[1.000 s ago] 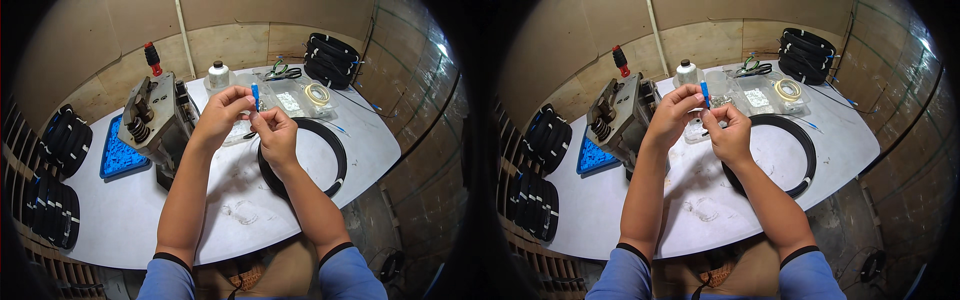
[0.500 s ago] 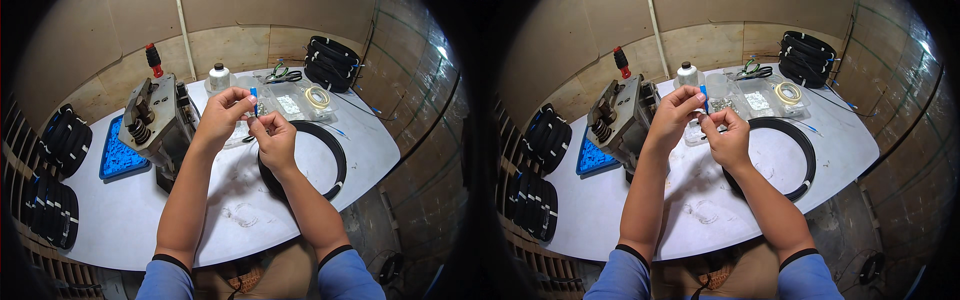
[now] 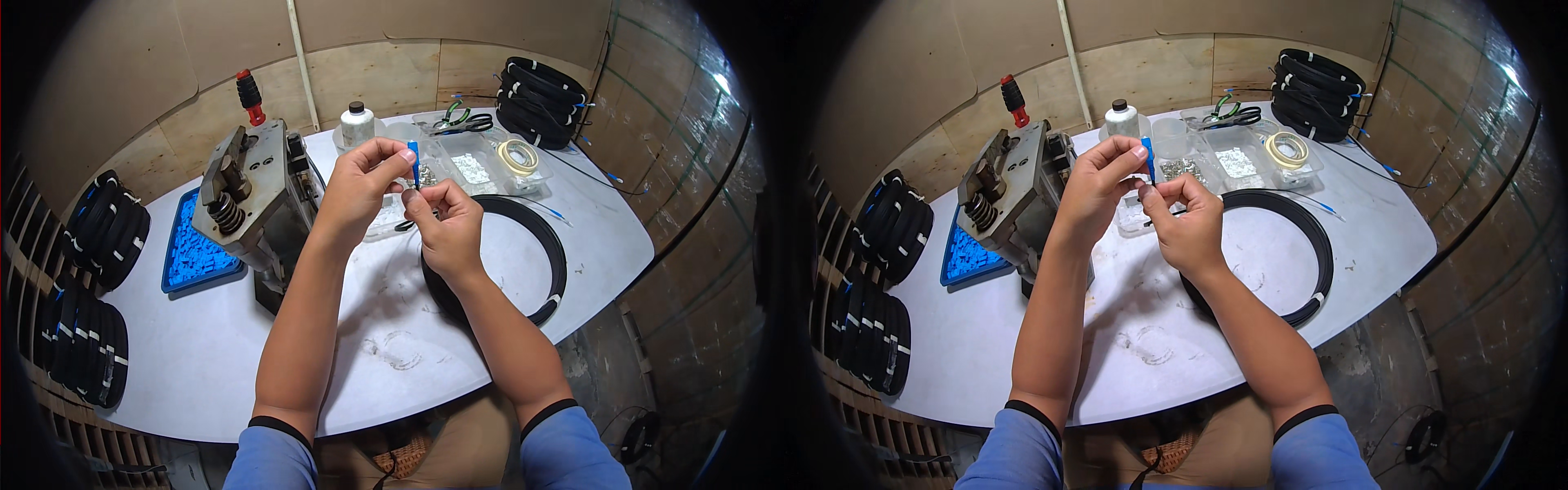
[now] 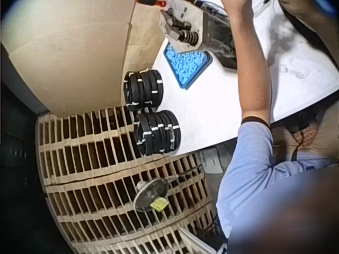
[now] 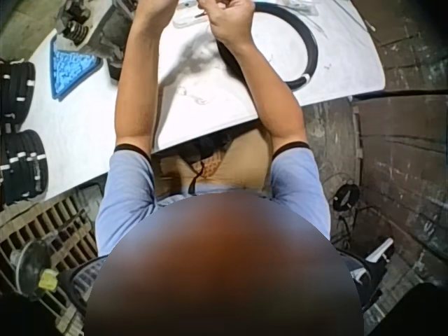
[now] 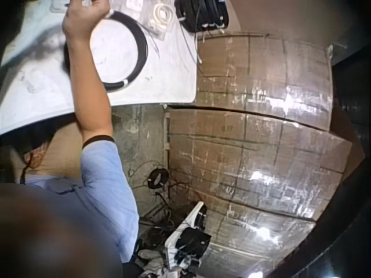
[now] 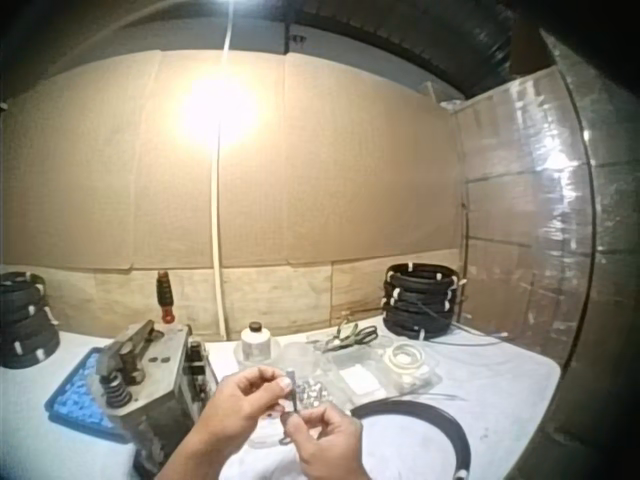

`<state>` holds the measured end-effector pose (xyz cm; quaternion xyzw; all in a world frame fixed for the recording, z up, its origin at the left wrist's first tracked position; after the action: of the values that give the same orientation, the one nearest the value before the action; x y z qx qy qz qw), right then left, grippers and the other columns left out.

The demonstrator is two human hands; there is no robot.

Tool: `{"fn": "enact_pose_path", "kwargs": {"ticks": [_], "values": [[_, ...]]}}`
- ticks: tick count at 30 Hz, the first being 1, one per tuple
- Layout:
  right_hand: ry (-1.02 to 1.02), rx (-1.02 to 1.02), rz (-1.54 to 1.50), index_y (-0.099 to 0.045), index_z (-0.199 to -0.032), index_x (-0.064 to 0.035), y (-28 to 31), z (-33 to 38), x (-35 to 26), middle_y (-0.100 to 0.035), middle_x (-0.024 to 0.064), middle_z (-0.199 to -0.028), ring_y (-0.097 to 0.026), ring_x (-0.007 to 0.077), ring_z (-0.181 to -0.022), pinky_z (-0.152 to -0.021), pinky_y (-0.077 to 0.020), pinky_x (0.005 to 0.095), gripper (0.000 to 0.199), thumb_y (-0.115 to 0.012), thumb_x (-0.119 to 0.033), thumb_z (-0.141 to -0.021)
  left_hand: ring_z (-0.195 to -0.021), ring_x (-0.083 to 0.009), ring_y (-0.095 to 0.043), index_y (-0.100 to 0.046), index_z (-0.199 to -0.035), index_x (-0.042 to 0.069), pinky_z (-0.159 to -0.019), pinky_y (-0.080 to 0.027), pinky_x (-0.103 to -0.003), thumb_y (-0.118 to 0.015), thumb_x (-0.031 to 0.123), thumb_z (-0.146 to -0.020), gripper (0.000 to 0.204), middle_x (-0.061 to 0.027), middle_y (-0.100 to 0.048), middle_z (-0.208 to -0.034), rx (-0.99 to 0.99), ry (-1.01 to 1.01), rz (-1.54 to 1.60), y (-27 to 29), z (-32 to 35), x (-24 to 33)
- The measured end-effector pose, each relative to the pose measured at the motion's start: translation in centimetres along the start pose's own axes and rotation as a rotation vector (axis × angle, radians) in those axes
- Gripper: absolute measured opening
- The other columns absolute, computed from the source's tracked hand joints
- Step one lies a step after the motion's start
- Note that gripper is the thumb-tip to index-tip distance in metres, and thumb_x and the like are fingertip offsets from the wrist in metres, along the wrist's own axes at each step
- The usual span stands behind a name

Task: Assembling an electrical wire connector by inserting wires into a blue housing and using a press machine at a workbench.

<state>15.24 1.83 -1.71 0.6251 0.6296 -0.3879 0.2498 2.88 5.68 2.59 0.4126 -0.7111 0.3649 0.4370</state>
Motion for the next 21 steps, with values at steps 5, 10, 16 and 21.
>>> {"fn": "enact_pose_path", "kwargs": {"ticks": [5,10,16,21], "values": [[-0.001,0.009,-0.021,-0.061,-0.080,-0.0012,0.0,-0.3,0.0,-0.065,0.0033,-0.071,-0.058,0.0059,-0.064,-0.060,-0.0466,0.0220,0.011,-0.069,-0.008,-0.085,-0.081,-0.0092,-0.057,-0.062,-0.094,0.005,-0.073,-0.046,-0.026,-0.062,0.016,-0.090,0.012,-0.0002,-0.062,-0.086,-0.022,0.012,-0.033,-0.2,0.1,-0.2],[-0.064,-0.074,-0.132,-0.063,-0.085,-0.0006,-0.1,-0.3,0.0,-0.065,0.0042,-0.079,-0.057,0.0068,-0.071,-0.069,-0.0456,0.0220,0.013,-0.063,-0.012,-0.090,-0.083,-0.0111,-0.058,-0.061,-0.099,0.004,-0.071,-0.047,-0.027,-0.057,0.018,-0.094,0.016,-0.0038,-0.062,-0.096,-0.103,0.005,0.125,-0.4,0.0,0.0],[-0.235,-0.245,-0.450,-0.066,-0.094,-0.0002,-0.4,-0.4,0.9,-0.064,0.0033,-0.087,-0.055,0.0087,-0.083,-0.081,-0.0419,0.0240,0.016,-0.060,-0.015,-0.093,-0.085,-0.0123,-0.058,-0.059,-0.105,0.004,-0.068,-0.045,-0.028,-0.054,0.019,-0.096,0.019,-0.0051,-0.062,-0.102,-0.302,0.011,0.334,-0.8,0.4,0.2],[-0.296,-0.236,-0.523,-0.066,-0.095,-0.0009,-0.7,-0.2,1.3,-0.064,0.0029,-0.088,-0.055,0.0091,-0.083,-0.082,-0.0417,0.0245,0.016,-0.063,-0.016,-0.091,-0.086,-0.0117,-0.057,-0.060,-0.105,0.004,-0.070,-0.045,-0.027,-0.056,0.018,-0.095,0.018,-0.0044,-0.062,-0.100,-0.240,0.022,0.253,-0.6,0.3,-0.1]]}}
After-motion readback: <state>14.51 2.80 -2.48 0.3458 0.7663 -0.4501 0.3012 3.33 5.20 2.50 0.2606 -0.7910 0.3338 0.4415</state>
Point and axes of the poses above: each hand's wrist, its own z-axis away from the middle knuckle, its own y-axis out of the back of the hand, x = y × z, the point moved 5 cm from there along -z, towards the middle knuckle
